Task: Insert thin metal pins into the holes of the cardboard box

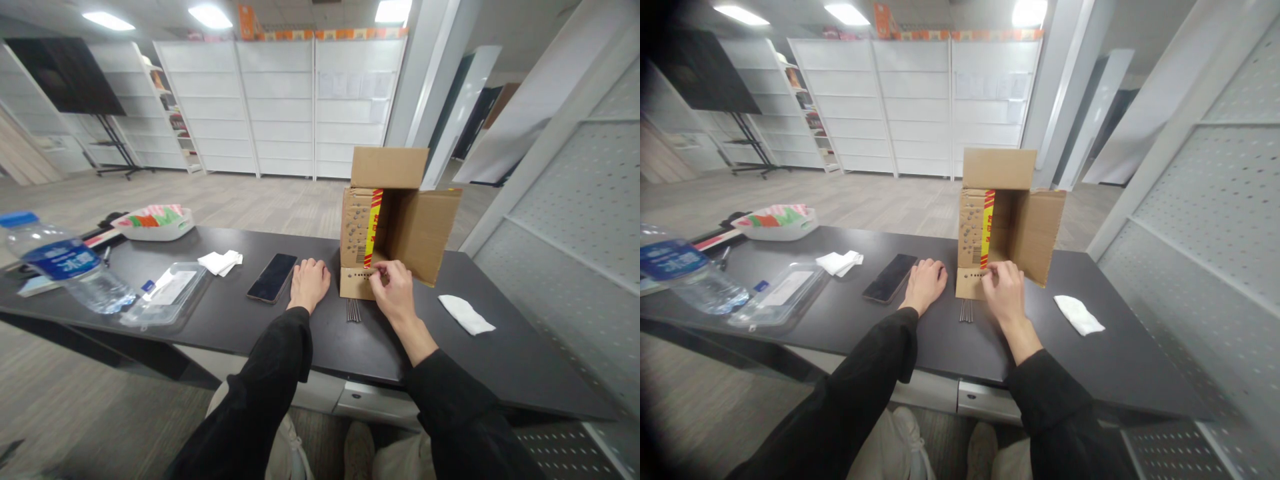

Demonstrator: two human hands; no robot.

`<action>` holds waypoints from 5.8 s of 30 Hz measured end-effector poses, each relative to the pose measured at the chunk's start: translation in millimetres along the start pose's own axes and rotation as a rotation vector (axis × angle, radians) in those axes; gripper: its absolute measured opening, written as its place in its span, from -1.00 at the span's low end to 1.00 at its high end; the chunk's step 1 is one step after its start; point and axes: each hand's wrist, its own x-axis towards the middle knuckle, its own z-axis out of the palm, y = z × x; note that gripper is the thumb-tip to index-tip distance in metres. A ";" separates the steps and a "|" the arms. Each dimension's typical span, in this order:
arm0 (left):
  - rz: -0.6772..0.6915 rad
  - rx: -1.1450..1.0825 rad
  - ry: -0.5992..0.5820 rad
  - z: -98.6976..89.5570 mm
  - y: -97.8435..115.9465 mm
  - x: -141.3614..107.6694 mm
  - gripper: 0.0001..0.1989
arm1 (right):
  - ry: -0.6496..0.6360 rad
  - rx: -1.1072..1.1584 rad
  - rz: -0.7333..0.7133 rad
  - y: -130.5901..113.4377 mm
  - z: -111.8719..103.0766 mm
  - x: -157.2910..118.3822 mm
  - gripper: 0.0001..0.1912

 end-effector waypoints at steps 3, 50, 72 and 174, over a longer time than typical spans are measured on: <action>-0.007 0.007 -0.008 0.1 0.0 0.1 -0.73 | 0.027 0.003 -0.009 -2.1 -2.3 0.4 -0.89; -0.006 -0.010 -0.011 1.0 0.0 0.6 -0.72 | -0.370 0.294 0.120 -24.4 -50.1 -57.6 -0.86; 0.006 -0.021 0.012 2.6 -1.5 0.4 -0.73 | -0.613 0.161 0.025 -24.3 -45.3 -58.3 -0.88; -0.001 0.006 0.002 1.8 -0.5 -0.3 -0.73 | -0.623 0.009 -0.183 -41.3 -49.6 -56.4 -0.65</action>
